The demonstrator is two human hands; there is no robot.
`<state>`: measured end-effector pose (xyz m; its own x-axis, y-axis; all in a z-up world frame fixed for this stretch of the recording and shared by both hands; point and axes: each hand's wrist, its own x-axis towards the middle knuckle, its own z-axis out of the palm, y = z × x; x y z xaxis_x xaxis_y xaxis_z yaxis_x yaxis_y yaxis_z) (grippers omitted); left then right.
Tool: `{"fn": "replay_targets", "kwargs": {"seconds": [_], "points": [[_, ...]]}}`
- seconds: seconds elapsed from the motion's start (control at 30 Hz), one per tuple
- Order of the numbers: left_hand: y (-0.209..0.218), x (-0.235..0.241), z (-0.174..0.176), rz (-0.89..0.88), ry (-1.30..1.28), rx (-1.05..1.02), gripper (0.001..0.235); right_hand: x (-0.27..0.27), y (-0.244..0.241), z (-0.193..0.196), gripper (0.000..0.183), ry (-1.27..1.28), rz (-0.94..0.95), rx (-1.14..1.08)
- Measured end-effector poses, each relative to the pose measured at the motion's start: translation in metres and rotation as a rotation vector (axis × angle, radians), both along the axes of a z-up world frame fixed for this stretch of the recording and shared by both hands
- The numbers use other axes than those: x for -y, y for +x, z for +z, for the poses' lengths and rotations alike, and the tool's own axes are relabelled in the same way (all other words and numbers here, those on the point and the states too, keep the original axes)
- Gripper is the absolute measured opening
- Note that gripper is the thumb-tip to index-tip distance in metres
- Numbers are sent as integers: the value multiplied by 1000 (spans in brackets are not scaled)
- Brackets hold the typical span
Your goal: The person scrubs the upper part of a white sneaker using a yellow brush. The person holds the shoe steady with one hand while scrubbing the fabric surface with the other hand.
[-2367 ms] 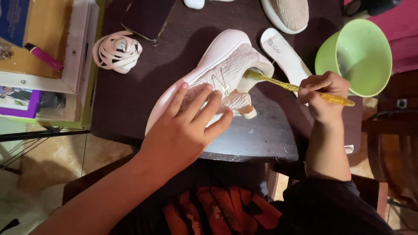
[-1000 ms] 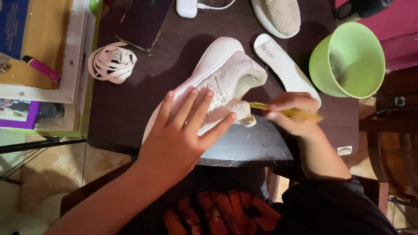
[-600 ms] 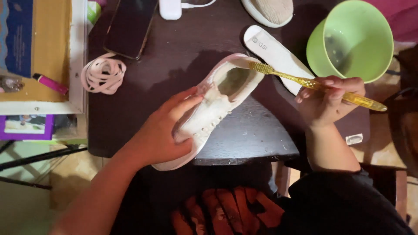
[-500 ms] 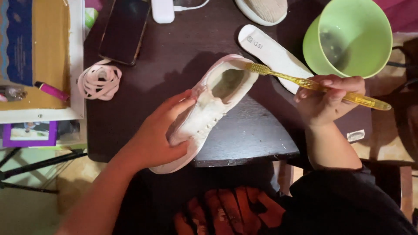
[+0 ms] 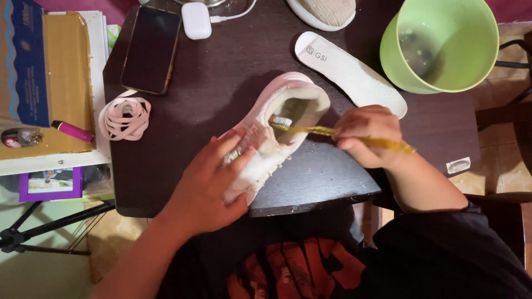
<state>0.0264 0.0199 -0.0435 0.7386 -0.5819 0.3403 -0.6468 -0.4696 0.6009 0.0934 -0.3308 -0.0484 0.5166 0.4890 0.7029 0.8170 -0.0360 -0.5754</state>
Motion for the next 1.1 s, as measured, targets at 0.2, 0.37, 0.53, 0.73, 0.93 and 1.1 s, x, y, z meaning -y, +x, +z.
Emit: {"fn": "replay_targets", "kwargs": {"seconds": [0.2, 0.37, 0.53, 0.73, 0.93, 1.1], "points": [[-15, 15, 21, 11, 167, 128, 62, -17, -1, 33, 16, -190, 33, 158], [-21, 22, 32, 37, 257, 212, 63, -13, -4, 29, 15, -156, 114, 52], [-27, 29, 37, 32, 333, 293, 64, 3, -8, 8, 7, -144, 136, -196], [-29, 30, 38, 61, 344, 274, 63, 23, -11, 31, 5, -167, -140, -74], [-31, 32, 37, 34, 340, 306, 55, -15, -20, 20, 4, -48, 181, -510], [-33, 34, 38, 64, 348, 310, 55, 18, -16, 26, 10, -45, -170, -268]]}}
